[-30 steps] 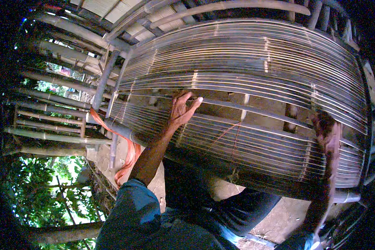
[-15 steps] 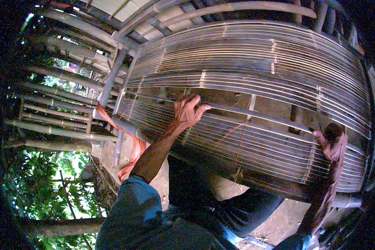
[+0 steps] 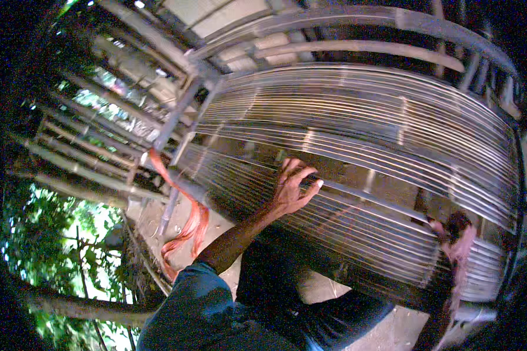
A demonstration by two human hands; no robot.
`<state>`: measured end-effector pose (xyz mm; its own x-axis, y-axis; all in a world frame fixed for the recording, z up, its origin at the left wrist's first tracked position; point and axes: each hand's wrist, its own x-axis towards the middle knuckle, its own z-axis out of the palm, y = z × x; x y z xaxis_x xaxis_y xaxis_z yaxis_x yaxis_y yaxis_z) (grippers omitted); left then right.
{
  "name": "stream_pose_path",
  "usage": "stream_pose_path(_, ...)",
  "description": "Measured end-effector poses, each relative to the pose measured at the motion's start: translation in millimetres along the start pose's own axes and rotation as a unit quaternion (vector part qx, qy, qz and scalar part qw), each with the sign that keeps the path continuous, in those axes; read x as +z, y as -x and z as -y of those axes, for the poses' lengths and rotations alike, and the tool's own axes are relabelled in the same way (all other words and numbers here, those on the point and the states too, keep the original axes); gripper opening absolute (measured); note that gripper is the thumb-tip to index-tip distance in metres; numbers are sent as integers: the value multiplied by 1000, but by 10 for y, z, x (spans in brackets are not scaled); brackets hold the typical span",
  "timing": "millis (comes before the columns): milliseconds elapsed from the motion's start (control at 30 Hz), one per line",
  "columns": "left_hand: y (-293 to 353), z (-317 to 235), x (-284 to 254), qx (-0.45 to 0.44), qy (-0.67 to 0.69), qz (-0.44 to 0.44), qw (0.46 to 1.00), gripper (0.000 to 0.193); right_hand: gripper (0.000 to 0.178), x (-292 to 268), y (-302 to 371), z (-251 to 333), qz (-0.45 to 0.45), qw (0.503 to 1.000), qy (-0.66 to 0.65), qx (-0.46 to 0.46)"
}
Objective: The person weaves thin bamboo slats together using red string to create a large mat, threading the string through the slats and pulling it tight by hand.
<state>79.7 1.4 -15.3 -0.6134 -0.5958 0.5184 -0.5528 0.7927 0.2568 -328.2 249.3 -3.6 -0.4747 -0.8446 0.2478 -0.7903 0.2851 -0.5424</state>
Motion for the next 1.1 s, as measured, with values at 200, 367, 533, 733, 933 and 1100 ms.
stream_pose_path(200, -165, -436, 193, -135, 266, 71, 952, 23, 38, -75, -89, -136, -122, 992, 7, -24)
stream_pose_path(367, -201, -786, 387, -223, 309, 146, 913, 23, 49, -723, 254, -1197, -186, 968, 163, 44)
stream_pose_path(533, -172, -777, 589, -156, 169, 202, 952, 40, 55, -471, 502, -2113, -176, 945, 252, 114)
stream_pose_path(733, -310, -1081, 521, -157, 235, 205, 937, 42, 56, -561, 633, -2048, -118, 931, 306, 163)
stream_pose_path(933, -241, -297, 378, -128, 219, 149, 956, 40, 58, -499, 151, -1005, 3, 964, 205, 171)
stream_pose_path(1100, -79, -490, 941, -109, 256, 100, 955, 39, 54, -547, 582, -1413, -141, 951, 240, 134)
